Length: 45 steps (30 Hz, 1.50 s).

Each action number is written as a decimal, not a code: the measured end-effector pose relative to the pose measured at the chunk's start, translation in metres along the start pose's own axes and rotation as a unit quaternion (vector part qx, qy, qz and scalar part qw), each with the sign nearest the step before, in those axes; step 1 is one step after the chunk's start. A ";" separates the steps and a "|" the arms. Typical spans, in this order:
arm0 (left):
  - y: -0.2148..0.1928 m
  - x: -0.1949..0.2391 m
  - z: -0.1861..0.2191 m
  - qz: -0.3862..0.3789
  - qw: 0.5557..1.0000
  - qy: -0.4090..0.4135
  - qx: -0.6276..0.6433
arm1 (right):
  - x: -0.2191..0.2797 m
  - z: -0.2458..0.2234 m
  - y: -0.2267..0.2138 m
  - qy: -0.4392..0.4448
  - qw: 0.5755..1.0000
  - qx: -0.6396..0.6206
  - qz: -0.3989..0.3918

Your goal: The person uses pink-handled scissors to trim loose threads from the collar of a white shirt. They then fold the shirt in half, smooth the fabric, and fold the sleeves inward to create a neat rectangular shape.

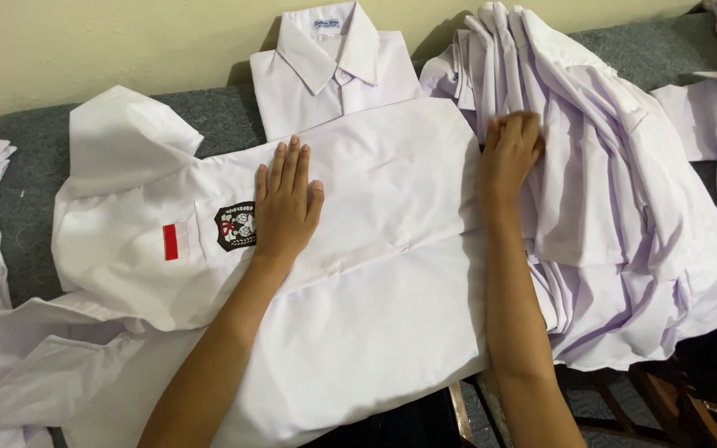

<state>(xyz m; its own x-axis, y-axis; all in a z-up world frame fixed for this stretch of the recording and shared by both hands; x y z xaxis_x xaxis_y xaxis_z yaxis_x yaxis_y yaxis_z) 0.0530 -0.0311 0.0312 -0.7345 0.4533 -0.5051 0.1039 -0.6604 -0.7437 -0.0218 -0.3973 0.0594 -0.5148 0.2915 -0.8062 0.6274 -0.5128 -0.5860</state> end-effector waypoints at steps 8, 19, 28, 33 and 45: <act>0.004 0.000 -0.004 -0.001 1.000 -0.010 0.008 | 0.032 -0.178 -0.109 -0.286 0.937 -0.167 -0.115; 0.001 0.001 -0.001 0.012 1.000 0.011 -0.008 | 0.035 -0.083 -0.060 -0.307 0.945 -0.100 -0.049; 0.001 0.002 -0.002 0.014 1.000 0.011 -0.008 | 0.019 -0.015 -0.027 -0.330 0.915 -0.171 -0.160; 0.003 0.000 -0.001 0.015 1.000 0.005 -0.009 | 0.006 -0.028 -0.081 -0.323 0.925 -0.111 -0.167; 0.006 0.012 -0.022 0.056 0.995 0.018 -0.085 | 0.059 -0.263 -0.102 -0.348 0.908 -0.228 -0.049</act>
<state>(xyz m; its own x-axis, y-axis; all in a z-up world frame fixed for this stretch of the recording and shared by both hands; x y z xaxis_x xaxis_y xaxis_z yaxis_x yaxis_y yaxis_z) 0.0589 -0.0164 0.0113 -0.6879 0.4063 -0.6015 0.2969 -0.5987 -0.7439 0.0376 -0.1153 0.0501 -0.7257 -0.3454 -0.5950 0.6538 -0.0771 -0.7527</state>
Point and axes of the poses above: each hand's wrist, its own x-axis away from the middle knuckle, its own y-axis out of the palm, z = x × y, the point moved 7 cm from there along -x, towards the middle knuckle, and after that the axes turned 12 degrees about x, right-handed, at the moved point
